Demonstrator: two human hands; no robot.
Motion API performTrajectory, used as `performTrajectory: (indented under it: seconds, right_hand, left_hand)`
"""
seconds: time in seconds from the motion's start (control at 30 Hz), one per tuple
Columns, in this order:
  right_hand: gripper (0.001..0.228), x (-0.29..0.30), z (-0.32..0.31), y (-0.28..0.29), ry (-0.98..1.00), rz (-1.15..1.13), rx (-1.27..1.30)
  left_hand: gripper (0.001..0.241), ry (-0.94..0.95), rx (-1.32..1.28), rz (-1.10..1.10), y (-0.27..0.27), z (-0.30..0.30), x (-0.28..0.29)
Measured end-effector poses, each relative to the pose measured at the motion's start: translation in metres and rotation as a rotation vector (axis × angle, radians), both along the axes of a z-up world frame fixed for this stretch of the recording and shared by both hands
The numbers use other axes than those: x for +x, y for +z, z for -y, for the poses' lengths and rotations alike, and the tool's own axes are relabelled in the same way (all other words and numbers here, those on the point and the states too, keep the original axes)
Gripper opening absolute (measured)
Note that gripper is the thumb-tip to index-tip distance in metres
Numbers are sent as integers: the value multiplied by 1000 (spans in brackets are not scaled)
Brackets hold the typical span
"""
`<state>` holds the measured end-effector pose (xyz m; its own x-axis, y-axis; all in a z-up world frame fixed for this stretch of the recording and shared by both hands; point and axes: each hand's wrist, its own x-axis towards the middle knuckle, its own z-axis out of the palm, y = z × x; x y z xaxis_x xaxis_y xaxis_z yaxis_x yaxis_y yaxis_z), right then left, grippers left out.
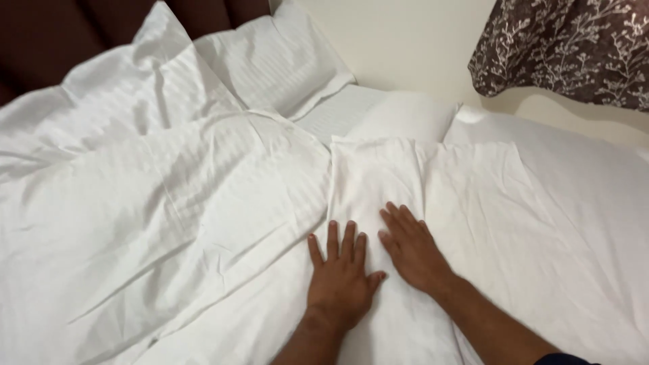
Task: The person folds a white bed sheet on a bed. They smooth the fabric, fold it in half lengthwise, then fold it again into a smaller rectangle, and finally fold it into a compact square shape.
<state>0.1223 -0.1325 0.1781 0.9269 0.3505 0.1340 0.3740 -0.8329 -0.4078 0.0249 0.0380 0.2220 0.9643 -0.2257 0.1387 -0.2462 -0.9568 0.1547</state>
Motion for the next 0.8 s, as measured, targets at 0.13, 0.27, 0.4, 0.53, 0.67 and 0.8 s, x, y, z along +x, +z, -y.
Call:
performTrajectory:
  seconds: [0.13,0.27,0.4,0.53,0.67,0.8]
  right_hand:
    - [69,-25,3,6,-14,15,-276]
    - [71,-27,11,12,-78,1,-362]
    - [72,-25,33,12,-208,-104,-429]
    - [76,-29,57,18,-275,-221,-428]
    - [84,-58,48,52,-306,-407,-411]
    - [75,-102,40,51,83,-73,-324]
  left_hand:
    - [84,41,113,-227,4,4,-27]
    - [87,59,49,-109,-15,9,-53]
    - [85,7,121,-89,-13,11,-84]
    - [87,-25,166,-158,-19,15,-109]
    - [81,-82,24,435,-30,24,-112]
    - [89,-11,-11,19,-15,37,-92]
